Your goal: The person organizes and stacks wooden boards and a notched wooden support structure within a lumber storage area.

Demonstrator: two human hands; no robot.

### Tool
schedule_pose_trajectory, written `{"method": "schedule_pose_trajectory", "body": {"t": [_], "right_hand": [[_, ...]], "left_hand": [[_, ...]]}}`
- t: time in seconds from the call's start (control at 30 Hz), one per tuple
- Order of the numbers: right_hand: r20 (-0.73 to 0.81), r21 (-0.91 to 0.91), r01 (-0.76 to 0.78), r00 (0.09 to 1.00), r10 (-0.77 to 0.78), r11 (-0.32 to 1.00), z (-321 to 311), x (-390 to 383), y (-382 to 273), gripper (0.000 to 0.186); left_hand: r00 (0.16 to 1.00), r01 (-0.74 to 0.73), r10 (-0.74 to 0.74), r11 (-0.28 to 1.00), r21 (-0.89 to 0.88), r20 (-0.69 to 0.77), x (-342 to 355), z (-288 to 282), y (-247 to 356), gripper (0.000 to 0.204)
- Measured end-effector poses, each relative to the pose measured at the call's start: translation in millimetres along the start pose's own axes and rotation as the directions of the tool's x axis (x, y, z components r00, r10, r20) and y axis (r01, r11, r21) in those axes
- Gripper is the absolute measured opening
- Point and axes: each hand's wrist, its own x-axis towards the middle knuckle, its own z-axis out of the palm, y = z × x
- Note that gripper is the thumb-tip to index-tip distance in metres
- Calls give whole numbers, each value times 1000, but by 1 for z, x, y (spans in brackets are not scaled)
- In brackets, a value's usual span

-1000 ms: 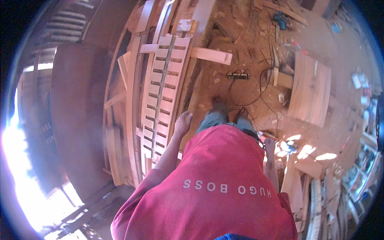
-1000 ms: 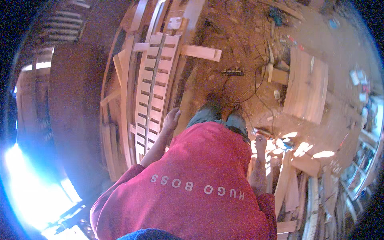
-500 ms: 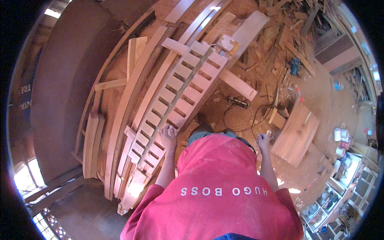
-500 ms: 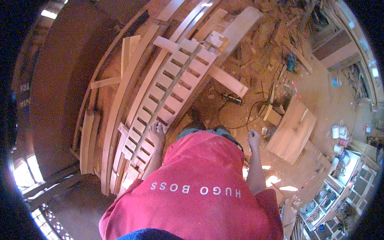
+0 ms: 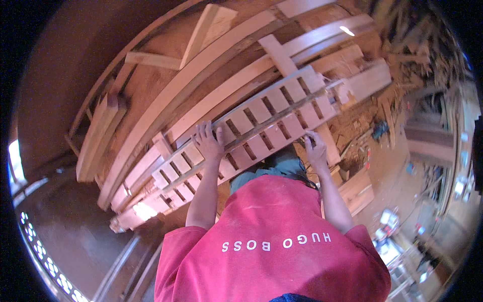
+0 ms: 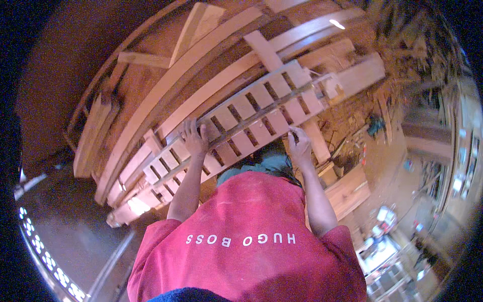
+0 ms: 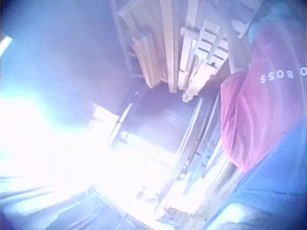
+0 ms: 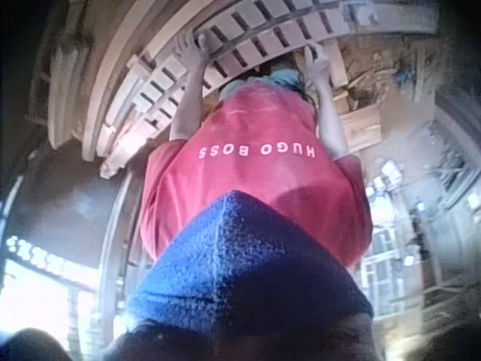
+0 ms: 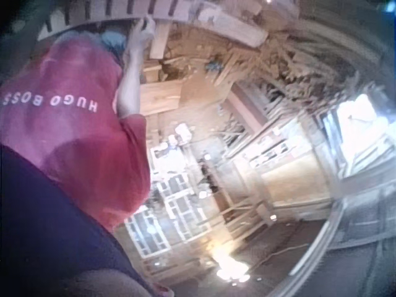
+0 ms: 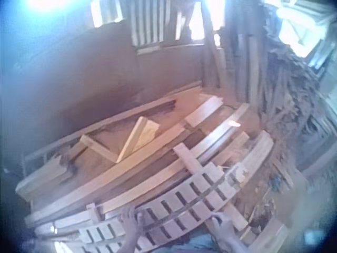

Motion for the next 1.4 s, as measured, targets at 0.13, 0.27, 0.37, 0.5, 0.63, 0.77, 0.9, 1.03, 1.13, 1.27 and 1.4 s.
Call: {"method": "schedule_pose_trajectory", "body": {"t": [0.13, 0.27, 0.37, 0.5, 0.63, 0.77, 0.9, 1.03, 1.13, 1.27, 1.4], "right_hand": [[130, -36, 230, 966, -224, 973, 19, 88, -38, 24], [280, -18, 396, 884, -375, 918, 49, 171, -51, 24], [356, 12, 428, 843, -404, 904, 82, 224, -73, 21], [446, -79, 610, 729, -519, 789, 147, 290, -75, 28], [591, -125, 757, 576, -565, 641, 223, 341, -125, 48], [732, -227, 915, 387, -561, 334, 298, 369, -157, 79], [828, -213, 952, 296, -477, 222, 348, 380, -185, 98], [870, -142, 983, 179, -460, 113, 374, 368, -181, 89], [839, -205, 978, 152, -523, -46, 393, 363, -152, 77], [813, -303, 948, 202, -546, -100, 407, 353, -141, 69], [780, -321, 941, 195, -594, -112, 409, 350, -136, 72]], "left_hand": [[999, 50, -51, 998, 33, 14, -15, 8, 9, 66], [995, 99, -100, 994, 45, 18, -21, 11, 12, 68], [989, 133, -136, 990, 51, 60, -19, 12, 7, 68], [976, 184, -189, 981, 55, 110, -17, 16, 10, 67], [972, 189, -194, 981, 43, 131, -17, 17, 6, 68], [962, 221, -220, 975, 8, 159, -20, 19, 5, 67], [949, 212, -218, 976, 54, 229, -21, 20, 2, 71], [938, 222, -223, 974, 37, 266, -21, 17, 1, 71], [929, 231, -224, 973, 10, 295, -20, 17, 0, 72], [918, 260, -242, 965, -18, 315, -22, 17, 1, 66], [920, 237, -220, 971, -15, 324, -26, 20, 0, 70]]}}
